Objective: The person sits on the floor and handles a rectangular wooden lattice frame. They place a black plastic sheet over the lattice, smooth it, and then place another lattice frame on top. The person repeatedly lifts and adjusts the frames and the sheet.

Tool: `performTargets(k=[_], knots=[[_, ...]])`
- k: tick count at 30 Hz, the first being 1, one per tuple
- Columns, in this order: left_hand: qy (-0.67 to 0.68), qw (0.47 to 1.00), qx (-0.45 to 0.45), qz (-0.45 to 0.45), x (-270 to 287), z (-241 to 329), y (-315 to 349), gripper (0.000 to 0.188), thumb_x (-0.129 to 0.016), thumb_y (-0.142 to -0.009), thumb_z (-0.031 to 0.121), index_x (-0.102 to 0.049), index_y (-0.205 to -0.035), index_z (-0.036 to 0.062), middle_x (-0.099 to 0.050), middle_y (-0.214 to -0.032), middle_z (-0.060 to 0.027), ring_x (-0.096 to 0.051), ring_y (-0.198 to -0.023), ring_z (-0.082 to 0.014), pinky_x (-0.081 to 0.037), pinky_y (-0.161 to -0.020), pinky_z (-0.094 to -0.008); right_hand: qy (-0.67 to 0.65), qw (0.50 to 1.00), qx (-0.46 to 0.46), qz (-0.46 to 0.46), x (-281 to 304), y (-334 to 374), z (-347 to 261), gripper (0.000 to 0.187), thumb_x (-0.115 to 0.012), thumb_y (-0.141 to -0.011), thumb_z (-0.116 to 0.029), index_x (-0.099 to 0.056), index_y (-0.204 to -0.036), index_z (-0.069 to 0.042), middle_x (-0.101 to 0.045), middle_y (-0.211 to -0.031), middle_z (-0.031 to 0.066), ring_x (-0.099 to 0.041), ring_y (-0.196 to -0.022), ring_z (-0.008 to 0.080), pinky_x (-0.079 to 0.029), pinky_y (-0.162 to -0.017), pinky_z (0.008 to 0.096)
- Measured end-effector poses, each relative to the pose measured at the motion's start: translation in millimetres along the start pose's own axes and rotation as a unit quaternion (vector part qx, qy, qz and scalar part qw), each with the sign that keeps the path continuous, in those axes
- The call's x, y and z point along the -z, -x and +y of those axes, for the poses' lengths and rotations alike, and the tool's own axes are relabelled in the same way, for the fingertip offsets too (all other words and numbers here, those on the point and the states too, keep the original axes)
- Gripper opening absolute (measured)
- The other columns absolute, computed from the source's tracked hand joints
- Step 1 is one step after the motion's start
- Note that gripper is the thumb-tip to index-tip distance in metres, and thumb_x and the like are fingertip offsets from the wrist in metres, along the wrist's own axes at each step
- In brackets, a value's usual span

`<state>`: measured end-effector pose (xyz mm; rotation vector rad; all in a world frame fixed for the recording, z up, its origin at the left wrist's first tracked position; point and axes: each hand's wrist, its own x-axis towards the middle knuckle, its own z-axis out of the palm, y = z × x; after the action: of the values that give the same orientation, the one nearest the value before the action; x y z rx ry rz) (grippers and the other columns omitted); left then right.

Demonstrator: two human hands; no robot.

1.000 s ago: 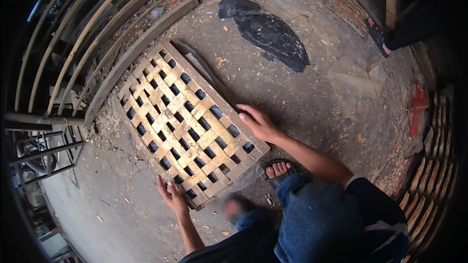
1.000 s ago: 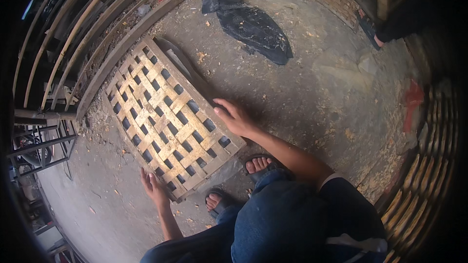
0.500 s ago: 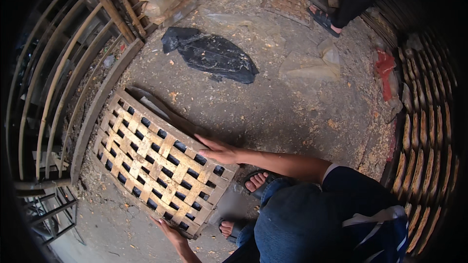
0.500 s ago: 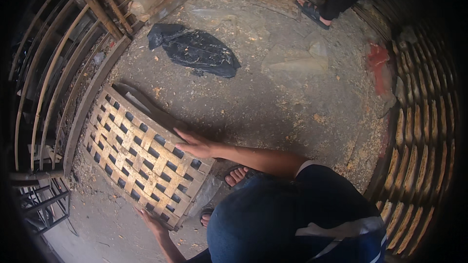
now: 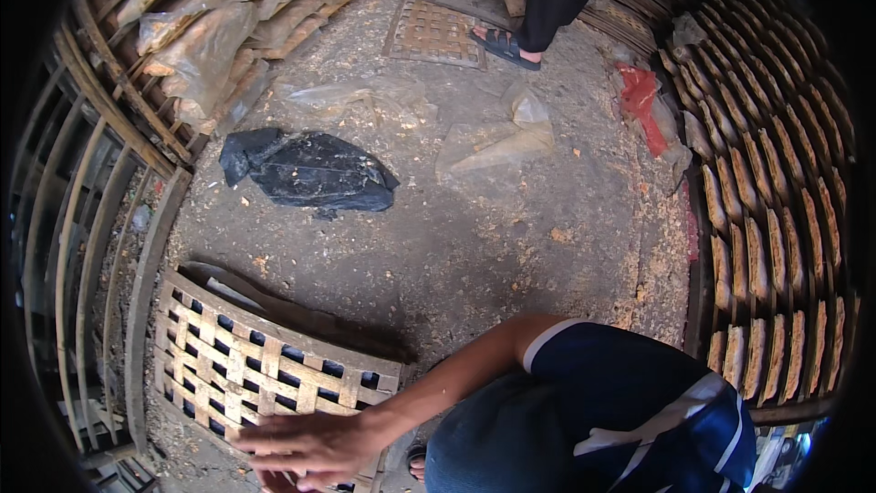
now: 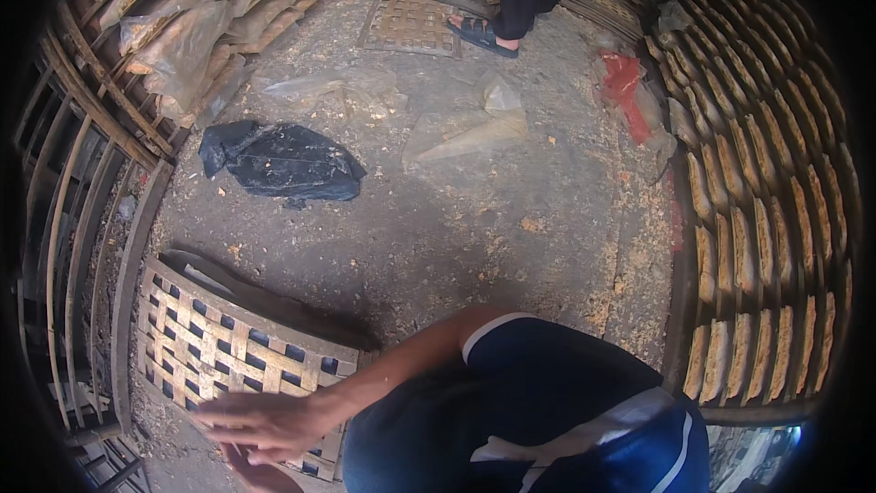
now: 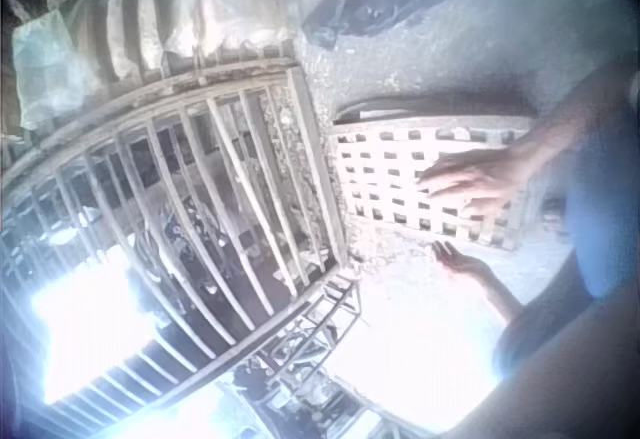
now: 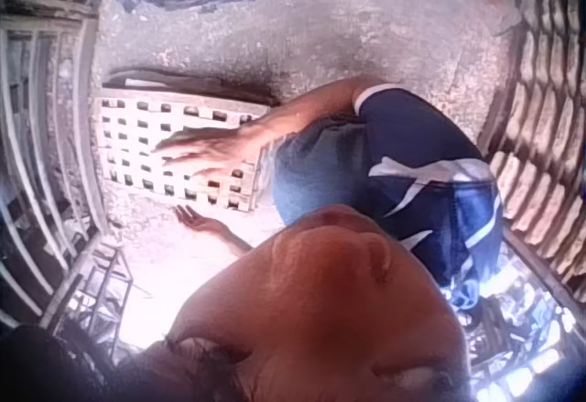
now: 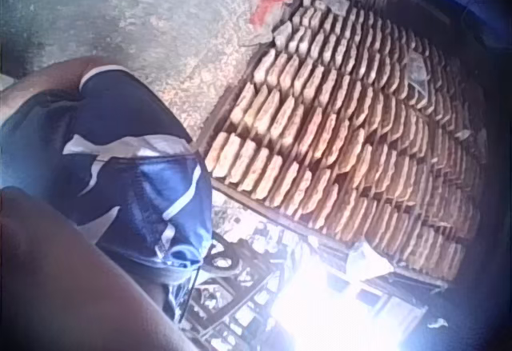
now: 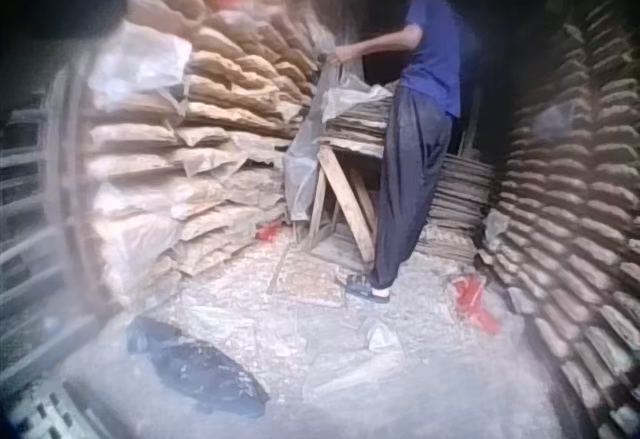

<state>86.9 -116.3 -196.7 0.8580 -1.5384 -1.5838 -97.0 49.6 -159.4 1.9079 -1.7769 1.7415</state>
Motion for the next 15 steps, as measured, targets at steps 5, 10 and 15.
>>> performTargets(k=[5, 10, 15], knots=[[0.187, 0.964, 0.189, 0.021, -45.5, 24.6, 4.7, 0.068, -0.052, -0.097, 0.053, -0.046, -0.143, 0.0031, -0.038, -0.154, -0.0201, -0.036, -0.14, -0.0337, -0.026, -0.117, -0.0521, -0.011, 0.983, 0.175, 0.061, -58.4, -2.3, -14.6, 0.073, -0.025, -0.099, -0.069, -0.069, -0.116, -0.012, -0.06, -0.127, 0.0062, -0.05, -0.115, 0.0321, -0.037, -0.085, 0.0539], [0.269, 0.958, 0.073, -0.066, -70.6, 101.3, -9.5, 0.085, -0.044, -0.097, 0.064, -0.034, -0.154, 0.0019, -0.025, -0.164, -0.0185, -0.02, -0.152, -0.0377, -0.013, -0.123, -0.0599, 0.167, 0.96, -0.116, -0.195, -22.1, -29.5, 81.1, 0.08, -0.052, -0.095, -0.056, -0.038, -0.149, 0.002, -0.012, -0.164, 0.0274, 0.002, -0.155, 0.038, 0.006, -0.123, 0.0643], [-0.063, 0.976, -0.114, -0.175, -67.8, 78.6, -12.4, 0.08, -0.045, -0.099, 0.059, -0.034, -0.155, 0.0028, -0.034, -0.16, -0.0199, -0.031, -0.149, -0.0366, -0.022, -0.121, -0.0566, -0.101, 0.992, -0.069, 0.03, -47.4, -35.2, 61.5, 0.028, -0.075, -0.08, -0.024, -0.054, -0.07, -0.009, -0.053, -0.075, 0.005, -0.054, -0.081, 0.0244, -0.036, -0.085, 0.0434]])
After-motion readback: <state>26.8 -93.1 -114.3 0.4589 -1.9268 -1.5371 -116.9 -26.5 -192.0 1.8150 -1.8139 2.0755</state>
